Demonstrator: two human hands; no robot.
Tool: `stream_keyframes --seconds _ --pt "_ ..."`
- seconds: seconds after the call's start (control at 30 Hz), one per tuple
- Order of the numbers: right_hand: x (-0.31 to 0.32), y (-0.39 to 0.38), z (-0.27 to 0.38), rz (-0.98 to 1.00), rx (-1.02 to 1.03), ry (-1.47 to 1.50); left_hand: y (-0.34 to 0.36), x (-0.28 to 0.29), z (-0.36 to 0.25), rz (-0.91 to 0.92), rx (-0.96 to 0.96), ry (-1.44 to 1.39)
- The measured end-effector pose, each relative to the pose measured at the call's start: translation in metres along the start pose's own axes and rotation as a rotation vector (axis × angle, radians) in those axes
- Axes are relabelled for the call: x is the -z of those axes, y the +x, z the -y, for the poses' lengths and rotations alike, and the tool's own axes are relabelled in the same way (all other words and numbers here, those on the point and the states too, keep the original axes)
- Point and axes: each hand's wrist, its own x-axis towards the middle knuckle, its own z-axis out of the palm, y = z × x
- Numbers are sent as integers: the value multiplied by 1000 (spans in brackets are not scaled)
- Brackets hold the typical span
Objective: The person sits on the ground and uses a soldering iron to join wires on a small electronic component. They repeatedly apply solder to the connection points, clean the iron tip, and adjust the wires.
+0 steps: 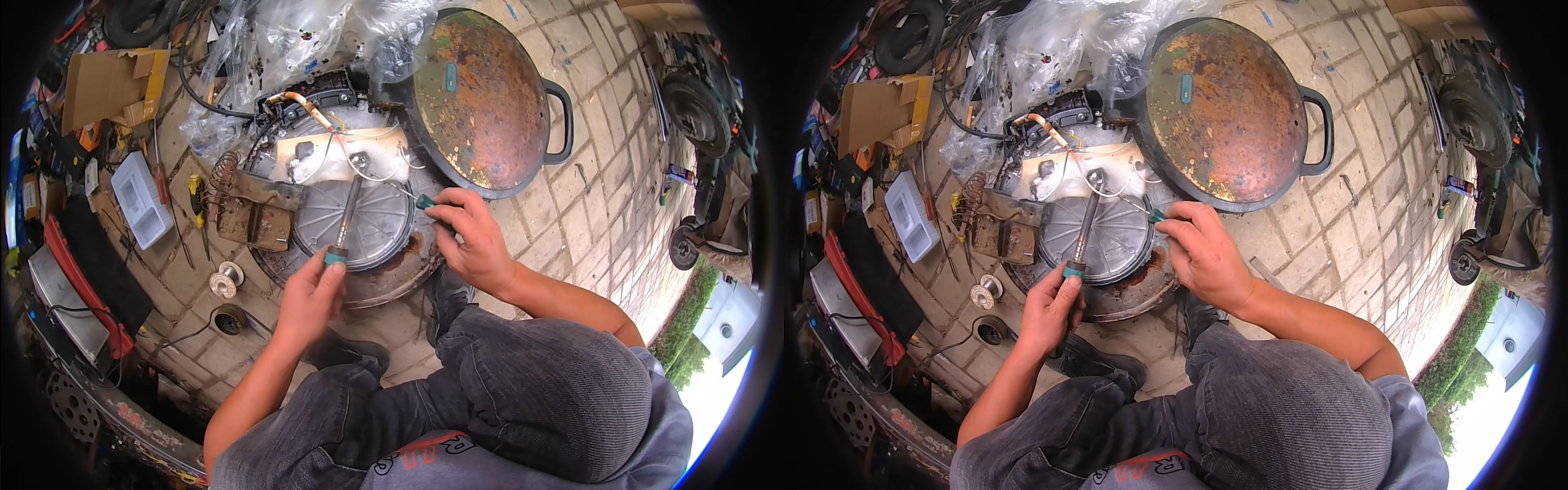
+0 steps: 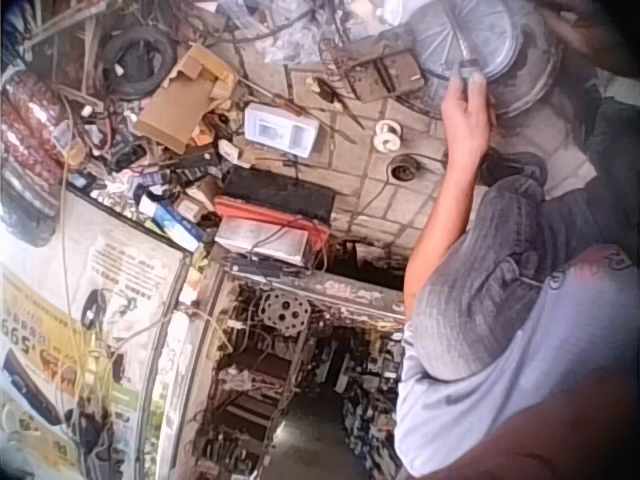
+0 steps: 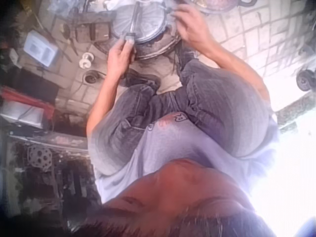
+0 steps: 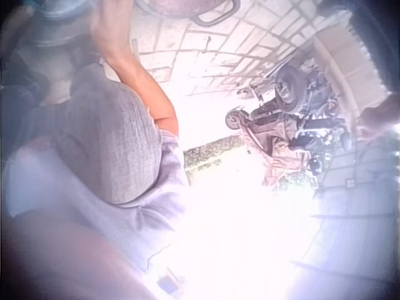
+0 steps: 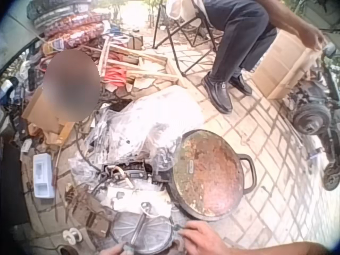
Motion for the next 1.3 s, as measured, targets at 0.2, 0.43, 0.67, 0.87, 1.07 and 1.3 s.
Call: stream_keyframes --seconds 0.2,0.43,0.67,0.87,1.07,1.3 --pt "3 -1 1 13 -3 6 -2 1 -1 9 -11 3" --pt "6 -7 2 4 -10 11 2 0 0 41 -16 -27" --pt "31 -22 6 72 -275 285 0 3 -3 45 3 -46" --pt "68 -83 -19 -73 -822 996 0 5 -3 35 46 -96" --pt "82 -164 -65 -148 -1080 1026 6 3 2 57 -34 -49" --pt "77 -177 -90 88 -1050 408 3 5 1 32 -71 -2"
